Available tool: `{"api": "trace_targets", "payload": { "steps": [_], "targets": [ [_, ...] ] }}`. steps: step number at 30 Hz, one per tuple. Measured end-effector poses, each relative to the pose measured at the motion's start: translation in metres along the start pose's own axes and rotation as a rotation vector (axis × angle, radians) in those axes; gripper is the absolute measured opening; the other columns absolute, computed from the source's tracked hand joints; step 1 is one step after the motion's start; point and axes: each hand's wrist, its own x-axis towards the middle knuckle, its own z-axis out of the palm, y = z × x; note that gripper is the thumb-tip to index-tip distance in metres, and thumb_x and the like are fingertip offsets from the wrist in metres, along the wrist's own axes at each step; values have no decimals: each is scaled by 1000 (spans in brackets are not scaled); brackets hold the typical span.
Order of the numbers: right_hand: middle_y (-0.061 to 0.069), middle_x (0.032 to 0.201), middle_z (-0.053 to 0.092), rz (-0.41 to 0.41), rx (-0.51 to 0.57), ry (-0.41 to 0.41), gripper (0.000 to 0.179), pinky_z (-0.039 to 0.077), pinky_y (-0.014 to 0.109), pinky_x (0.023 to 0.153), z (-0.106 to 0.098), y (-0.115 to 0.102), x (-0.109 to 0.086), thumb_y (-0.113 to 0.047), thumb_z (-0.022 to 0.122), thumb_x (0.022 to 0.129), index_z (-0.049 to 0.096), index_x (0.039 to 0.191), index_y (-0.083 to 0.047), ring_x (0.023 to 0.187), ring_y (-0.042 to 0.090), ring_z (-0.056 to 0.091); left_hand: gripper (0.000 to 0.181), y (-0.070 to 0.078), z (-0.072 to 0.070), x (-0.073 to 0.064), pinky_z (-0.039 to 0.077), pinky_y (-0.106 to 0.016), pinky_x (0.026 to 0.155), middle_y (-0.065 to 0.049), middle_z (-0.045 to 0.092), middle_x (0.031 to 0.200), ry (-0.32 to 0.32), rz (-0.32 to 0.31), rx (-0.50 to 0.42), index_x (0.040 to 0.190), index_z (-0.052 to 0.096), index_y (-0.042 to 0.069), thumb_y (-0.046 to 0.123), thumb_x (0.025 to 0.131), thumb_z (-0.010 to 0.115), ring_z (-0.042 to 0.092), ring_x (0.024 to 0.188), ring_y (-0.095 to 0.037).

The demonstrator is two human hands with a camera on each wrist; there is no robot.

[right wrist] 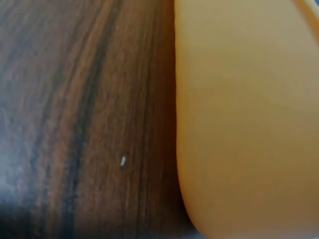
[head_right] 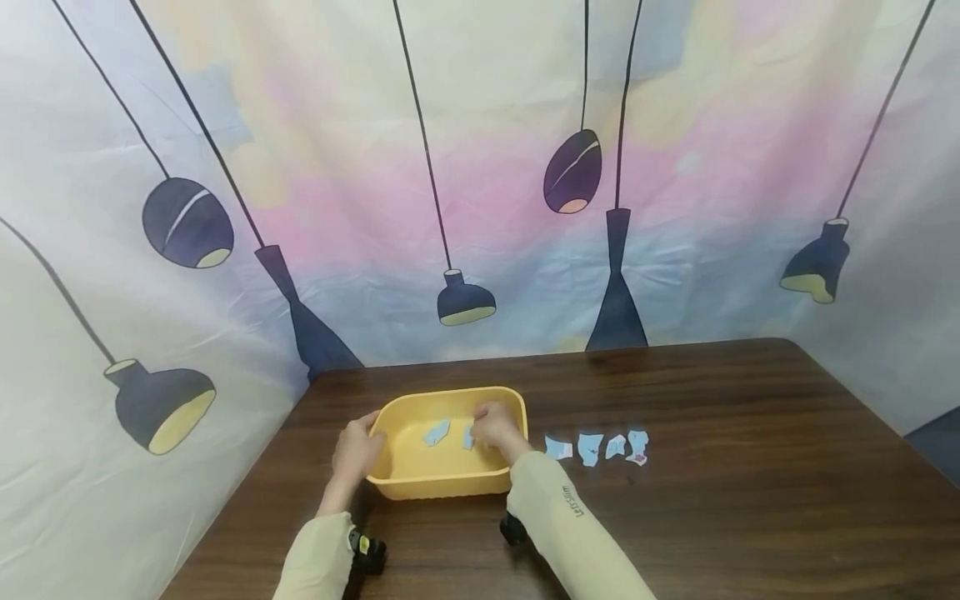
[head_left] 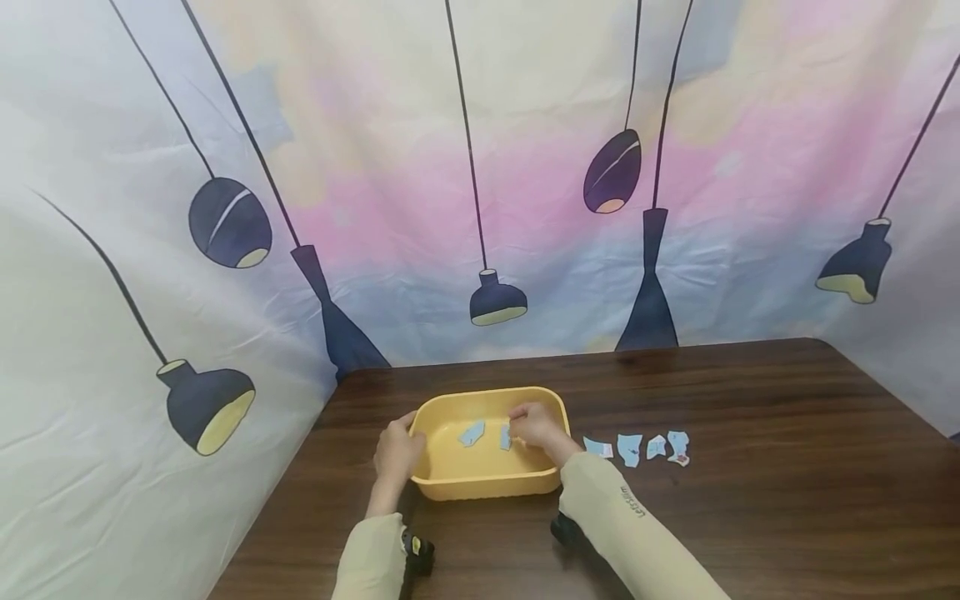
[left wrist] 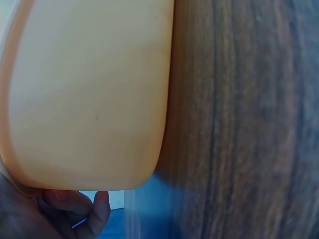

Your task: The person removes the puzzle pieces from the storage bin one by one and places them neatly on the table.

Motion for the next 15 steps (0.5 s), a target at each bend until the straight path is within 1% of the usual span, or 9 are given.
{"api": "trace_targets", "payload": {
  "steps": [1,2,4,5,7,11,13,15],
  "targets": [
    [21,113,66,-8,-18,-22,41,51,29,69,0,0,0,1,63,82,59,123,7,83,21,61,52,-1,0,-1,39,-30,50,-23,69,110,0,-1,0,135,58,4,10,83,49,57,64,-22],
    [21,118,64,-13,-33,-45,45,53,32,77,1,1,-1,2,64,81,57,125,7,94,26,63,53,-2,0,-1,39,-30,50,-23,68,112,1,-2,-1,135,58,4,10,83,49,57,64,-22],
    [24,126,62,-31,-56,-82,51,53,40,91,2,1,-1,3,67,79,55,128,8,112,35,60,53,-3,1,-2,39,-30,50,-24,68,114,6,-3,-3,134,58,4,9,83,50,57,65,-22],
    [24,128,60,-41,-68,-96,54,51,43,96,2,2,-1,3,68,78,54,130,7,117,39,58,53,-3,1,-2,40,-30,50,-24,68,114,7,-2,-4,134,58,4,9,82,50,57,65,-22],
    [24,131,59,-59,-85,-113,56,48,46,100,4,2,0,3,69,78,53,131,7,122,41,54,53,-3,1,-2,39,-30,50,-25,68,113,11,0,-8,134,58,3,9,82,49,56,64,-23],
    [23,132,58,-97,-156,-115,59,47,45,102,6,1,0,5,71,76,53,132,7,125,40,53,53,-2,0,-1,39,-30,49,-24,69,108,6,10,-5,135,57,2,8,82,49,55,62,-22],
    [22,134,58,-103,-199,-114,60,45,44,104,7,0,0,5,72,76,53,132,7,126,39,52,53,-1,0,-1,39,-30,49,-23,69,103,0,14,-3,135,57,2,8,83,49,55,61,-21],
    [22,136,57,-100,-233,-115,60,44,44,105,6,-1,-1,4,73,76,53,133,6,128,38,51,53,-1,0,0,39,-30,49,-22,69,102,-1,18,-1,135,57,2,8,83,49,54,60,-20]
  ]
}}
